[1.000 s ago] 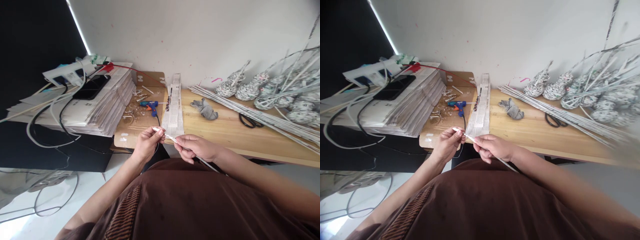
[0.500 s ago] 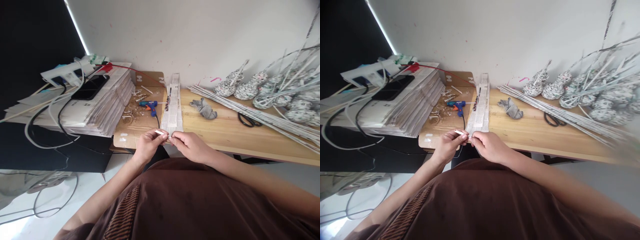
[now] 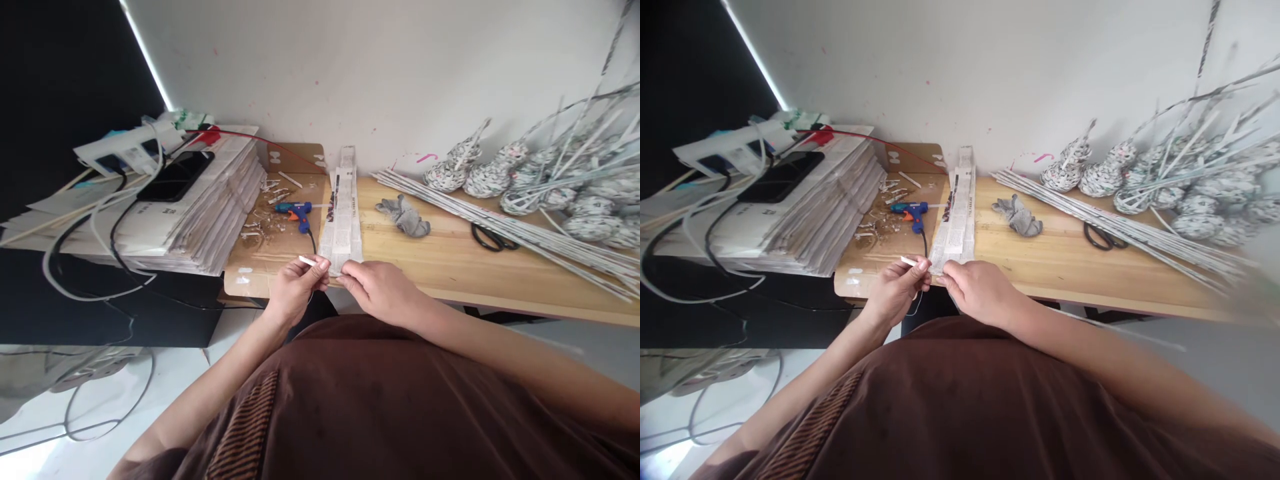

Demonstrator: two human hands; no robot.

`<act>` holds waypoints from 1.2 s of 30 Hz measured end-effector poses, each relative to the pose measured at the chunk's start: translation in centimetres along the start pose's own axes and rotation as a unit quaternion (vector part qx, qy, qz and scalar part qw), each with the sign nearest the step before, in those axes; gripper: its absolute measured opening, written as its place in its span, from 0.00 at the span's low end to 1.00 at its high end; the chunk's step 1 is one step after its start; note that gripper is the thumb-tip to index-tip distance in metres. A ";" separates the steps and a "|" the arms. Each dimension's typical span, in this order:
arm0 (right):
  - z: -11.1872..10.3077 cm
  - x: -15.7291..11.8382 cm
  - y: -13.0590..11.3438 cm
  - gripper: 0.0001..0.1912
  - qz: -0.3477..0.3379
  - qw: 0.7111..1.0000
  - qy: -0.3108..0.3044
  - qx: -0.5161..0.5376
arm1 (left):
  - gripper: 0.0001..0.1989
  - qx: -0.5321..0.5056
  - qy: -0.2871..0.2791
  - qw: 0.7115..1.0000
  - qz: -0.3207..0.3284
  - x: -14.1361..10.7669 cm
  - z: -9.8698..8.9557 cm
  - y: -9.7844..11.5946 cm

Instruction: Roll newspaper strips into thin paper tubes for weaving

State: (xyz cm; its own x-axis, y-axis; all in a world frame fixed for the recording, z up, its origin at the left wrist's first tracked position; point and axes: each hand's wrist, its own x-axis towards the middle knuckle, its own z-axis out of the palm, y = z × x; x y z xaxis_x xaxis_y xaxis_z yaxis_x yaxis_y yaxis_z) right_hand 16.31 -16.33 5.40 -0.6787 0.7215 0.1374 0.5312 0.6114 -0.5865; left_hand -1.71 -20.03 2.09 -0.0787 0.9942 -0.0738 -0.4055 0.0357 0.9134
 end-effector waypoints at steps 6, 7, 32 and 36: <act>0.0 -0.2 1.1 0.21 0.115 0.907 -0.192 0.355 | 0.11 0.015 -0.001 0.999 0.028 0.3 -0.6 0.0; -0.1 -0.2 1.3 0.22 0.129 0.875 -0.221 0.412 | 0.11 0.002 0.003 1.000 0.023 0.4 -0.7 0.0; -0.1 0.0 -0.3 0.14 -0.001 0.999 -0.025 0.038 | 0.12 0.042 -0.017 0.999 -0.015 0.1 0.4 -0.7; 0.1 0.3 0.2 0.19 0.065 0.969 -0.100 0.218 | 0.12 0.052 -0.026 0.998 -0.009 0.2 0.2 -0.6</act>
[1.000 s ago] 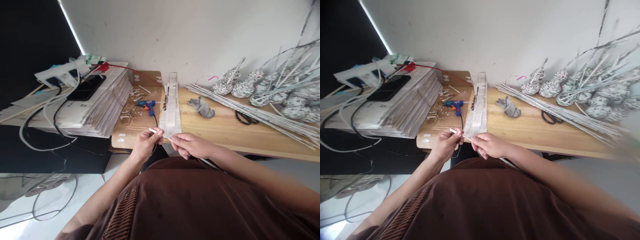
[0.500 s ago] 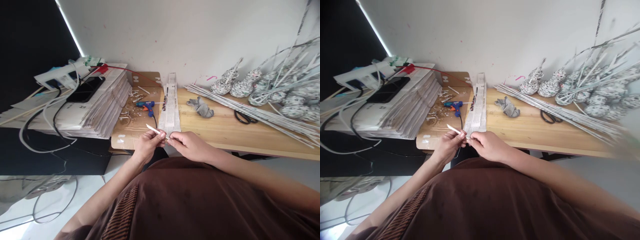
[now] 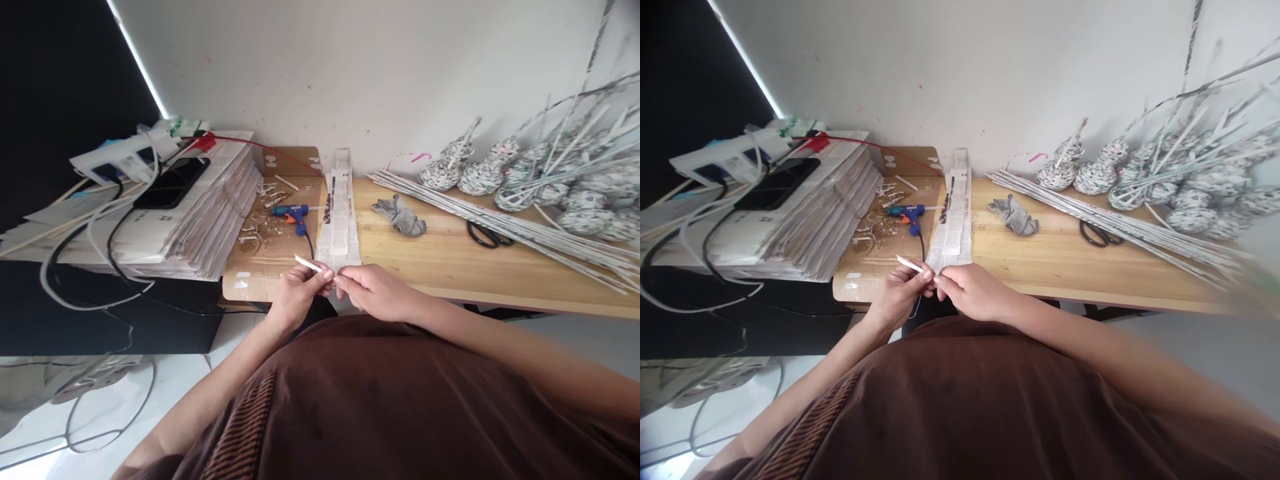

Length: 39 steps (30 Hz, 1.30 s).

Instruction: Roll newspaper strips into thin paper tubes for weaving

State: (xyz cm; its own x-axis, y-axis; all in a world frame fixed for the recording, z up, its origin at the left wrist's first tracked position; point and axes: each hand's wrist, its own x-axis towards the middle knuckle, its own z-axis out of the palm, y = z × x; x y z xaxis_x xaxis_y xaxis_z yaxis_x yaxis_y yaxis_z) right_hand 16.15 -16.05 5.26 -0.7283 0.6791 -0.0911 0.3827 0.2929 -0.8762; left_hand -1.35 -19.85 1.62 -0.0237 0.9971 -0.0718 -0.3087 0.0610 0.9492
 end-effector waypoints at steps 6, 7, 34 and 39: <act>-0.9 -0.3 1.0 0.19 0.097 0.926 -0.153 0.330 | 0.11 -0.073 0.008 0.997 0.008 0.2 -0.7 0.7; -0.9 -0.3 1.0 0.19 0.099 0.937 -0.140 0.305 | 0.12 -0.081 0.009 0.997 0.000 0.2 -0.7 0.8; -0.5 -0.3 1.2 0.24 0.045 0.987 -0.078 0.133 | 0.10 -0.037 -0.026 0.999 -0.016 -0.1 -0.9 -0.2; -0.9 -0.9 1.4 0.25 0.087 0.979 -0.107 0.150 | 0.11 -0.062 0.018 0.998 -0.019 0.0 -1.2 0.2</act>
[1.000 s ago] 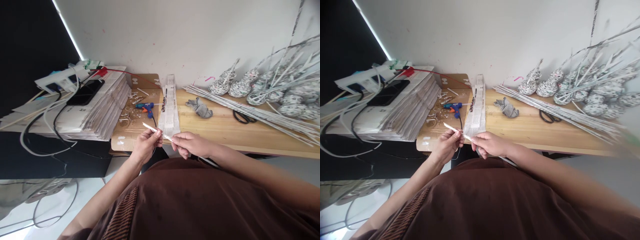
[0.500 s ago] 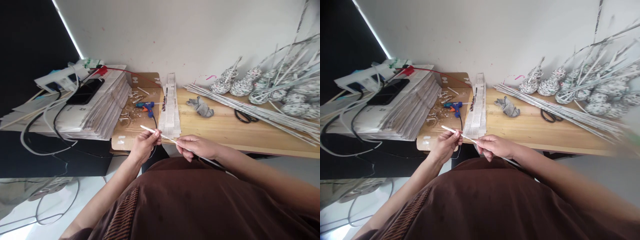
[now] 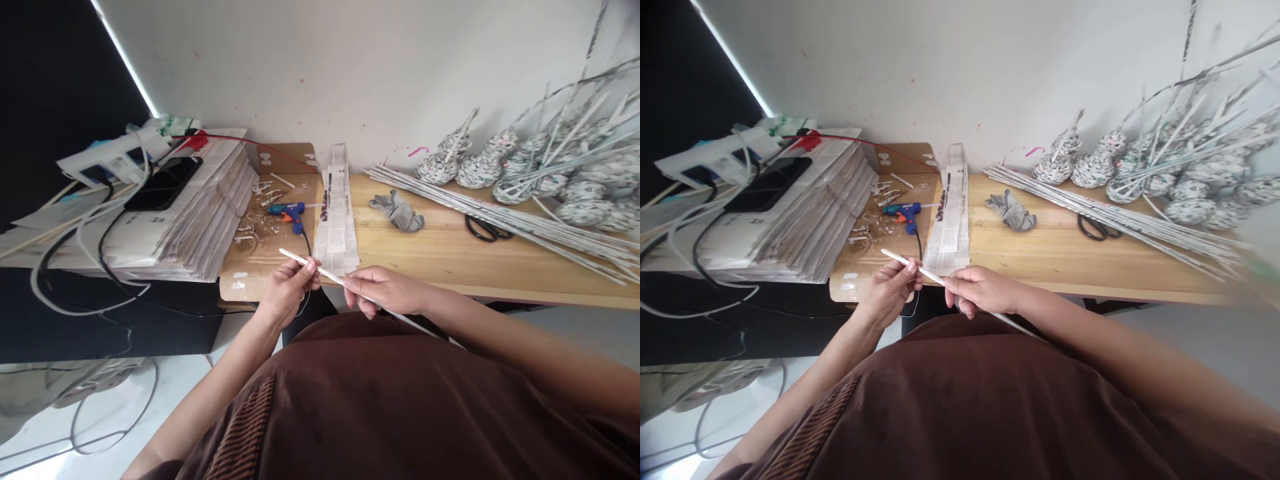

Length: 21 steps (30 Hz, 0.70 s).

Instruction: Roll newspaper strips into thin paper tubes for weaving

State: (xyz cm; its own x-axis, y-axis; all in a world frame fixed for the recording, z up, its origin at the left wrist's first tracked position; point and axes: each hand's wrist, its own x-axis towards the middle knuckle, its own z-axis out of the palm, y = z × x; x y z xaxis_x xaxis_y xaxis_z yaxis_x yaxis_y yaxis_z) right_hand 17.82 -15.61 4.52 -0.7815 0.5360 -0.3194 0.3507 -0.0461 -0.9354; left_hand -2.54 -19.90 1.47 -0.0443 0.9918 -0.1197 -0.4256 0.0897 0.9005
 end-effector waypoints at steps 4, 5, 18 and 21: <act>0.7 -0.2 -0.5 0.22 -0.048 0.982 0.102 -0.150 | 0.13 0.047 -0.011 0.999 -0.021 -0.1 0.5 -0.2; 0.8 -0.2 -0.5 0.21 -0.067 0.973 0.125 -0.181 | 0.13 0.060 -0.020 0.998 -0.024 -0.1 0.6 -0.2; 0.2 -1.4 -0.1 0.21 -0.057 0.972 0.134 -0.186 | 0.13 0.057 -0.024 0.998 -0.033 0.1 1.2 0.2; 0.5 -1.6 -0.5 0.18 -0.111 0.946 0.157 -0.259 | 0.12 0.081 -0.033 0.996 -0.015 0.1 1.4 0.1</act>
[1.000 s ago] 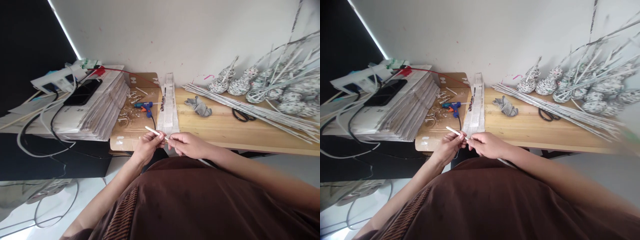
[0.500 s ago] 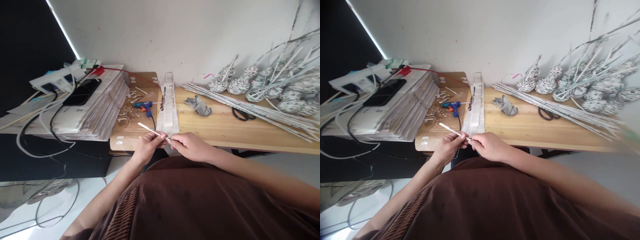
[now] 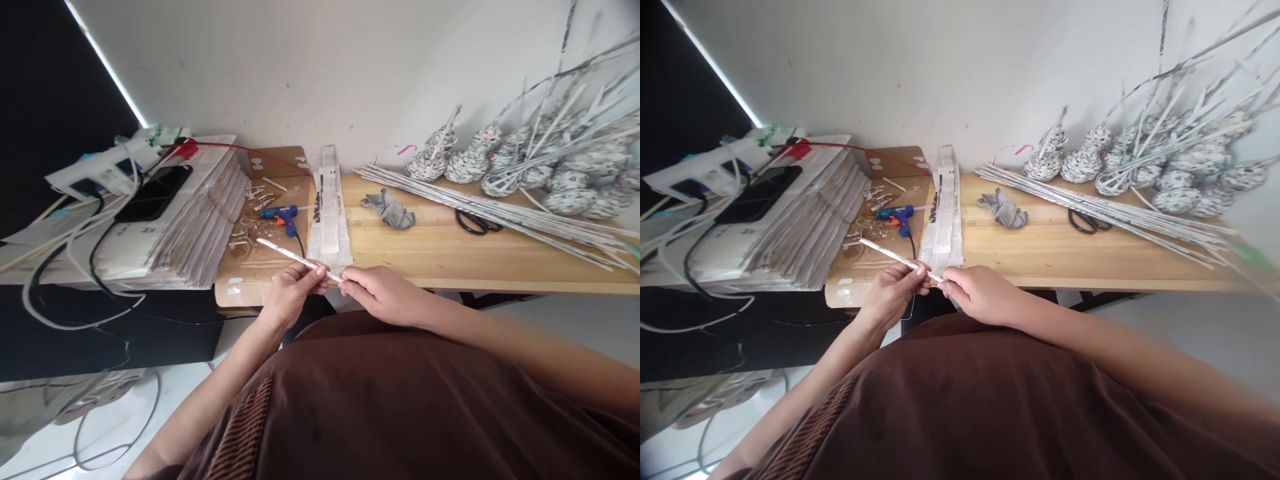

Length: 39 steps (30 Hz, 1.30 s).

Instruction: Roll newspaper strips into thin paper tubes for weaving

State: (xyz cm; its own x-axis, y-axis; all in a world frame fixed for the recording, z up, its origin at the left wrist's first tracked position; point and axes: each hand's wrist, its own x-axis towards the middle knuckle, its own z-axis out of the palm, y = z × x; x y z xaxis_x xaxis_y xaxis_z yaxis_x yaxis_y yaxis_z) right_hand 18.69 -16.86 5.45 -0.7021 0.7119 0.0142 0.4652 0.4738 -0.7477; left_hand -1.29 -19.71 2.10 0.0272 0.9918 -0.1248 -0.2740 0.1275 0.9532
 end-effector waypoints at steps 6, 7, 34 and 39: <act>-1.4 -0.8 1.1 0.23 0.124 0.978 -0.121 0.118 | 0.12 -0.028 0.055 0.997 0.035 0.4 -1.2 0.2; -1.6 -1.0 1.2 0.23 0.127 0.979 -0.113 0.113 | 0.11 -0.032 0.057 0.997 0.035 0.4 -1.2 0.3; -3.4 -5.6 4.1 0.18 -0.003 0.958 0.135 -0.252 | 0.10 -0.154 0.154 0.975 0.046 2.2 -1.7 1.3; -3.3 -5.9 4.3 0.17 0.001 0.963 0.123 -0.238 | 0.06 -0.156 0.205 0.965 0.058 2.4 -2.0 1.1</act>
State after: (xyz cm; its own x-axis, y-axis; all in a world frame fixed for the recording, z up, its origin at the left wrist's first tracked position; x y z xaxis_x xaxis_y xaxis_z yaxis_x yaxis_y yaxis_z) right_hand 26.64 -17.34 4.27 -0.5804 0.7858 0.2136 0.7016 0.6157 -0.3588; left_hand -3.46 -17.22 2.35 -0.3854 0.9048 -0.1810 -0.5295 -0.0562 0.8464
